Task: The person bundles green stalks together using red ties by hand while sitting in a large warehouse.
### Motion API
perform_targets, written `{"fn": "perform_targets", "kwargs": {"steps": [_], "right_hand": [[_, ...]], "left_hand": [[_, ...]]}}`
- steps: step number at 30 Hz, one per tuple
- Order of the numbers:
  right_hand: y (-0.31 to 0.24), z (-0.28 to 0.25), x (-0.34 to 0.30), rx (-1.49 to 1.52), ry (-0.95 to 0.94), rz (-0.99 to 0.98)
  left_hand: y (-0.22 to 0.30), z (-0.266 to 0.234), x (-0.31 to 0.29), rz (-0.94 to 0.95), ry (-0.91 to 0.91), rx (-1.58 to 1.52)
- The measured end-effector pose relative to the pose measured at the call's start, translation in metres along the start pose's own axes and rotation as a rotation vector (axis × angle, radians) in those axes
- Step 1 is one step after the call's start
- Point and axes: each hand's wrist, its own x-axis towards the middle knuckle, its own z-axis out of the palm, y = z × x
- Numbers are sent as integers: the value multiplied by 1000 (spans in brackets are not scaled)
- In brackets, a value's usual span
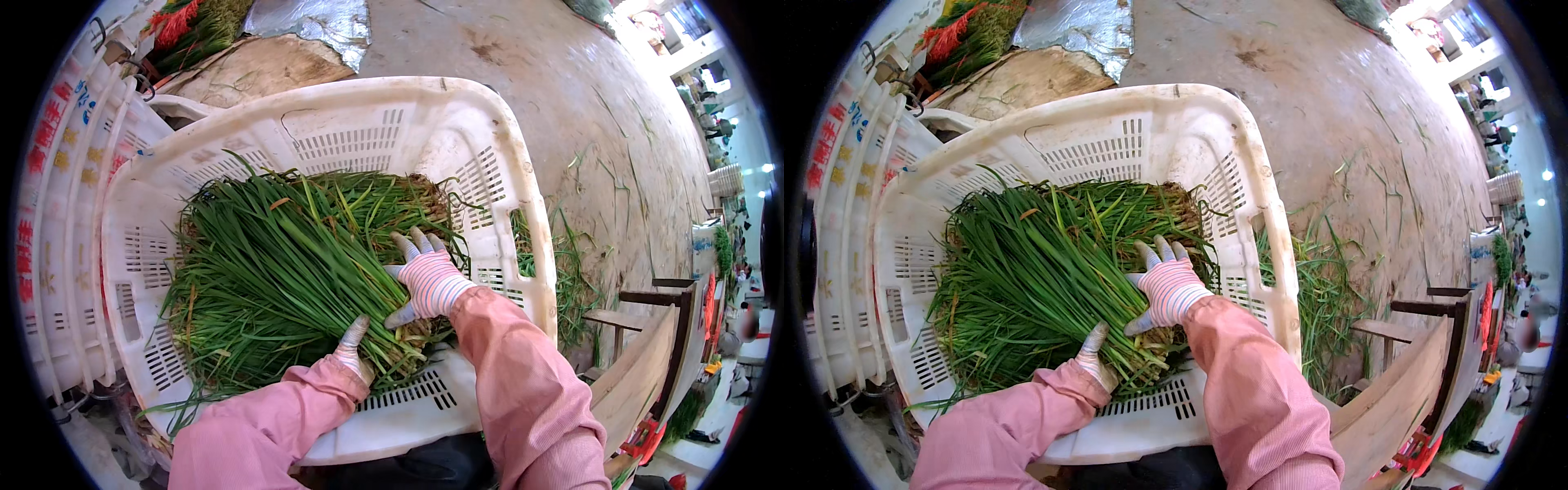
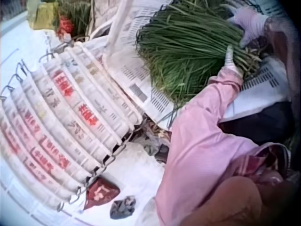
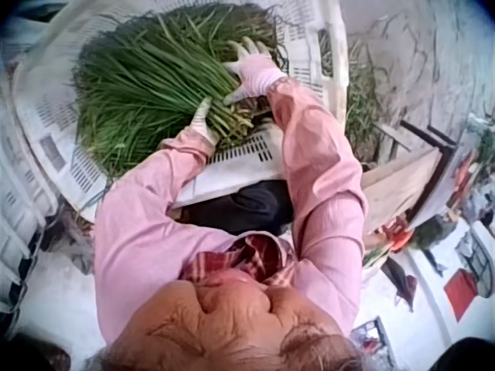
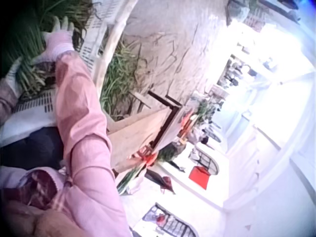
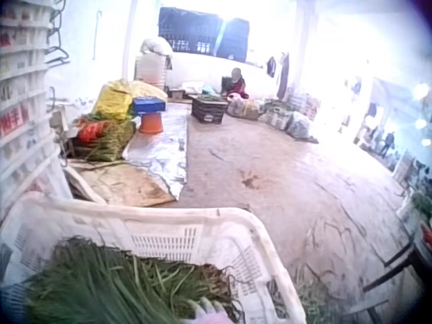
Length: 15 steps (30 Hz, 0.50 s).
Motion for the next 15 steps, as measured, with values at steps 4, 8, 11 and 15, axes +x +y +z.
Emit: {"fn": "perform_targets", "kwargs": {"steps": [4,8,11,15], "right_hand": [[22,19,13,146,31,0],[38,34,17,541,206,92],[48,34,26,614,49,176],[44,26,27,525,-56,252]], "left_hand": [[1,-10,4,37,46,26],[2,-13,7,66,91,61],[3,-10,4,78,73,86],[3,-19,6,124,85,106]]}}
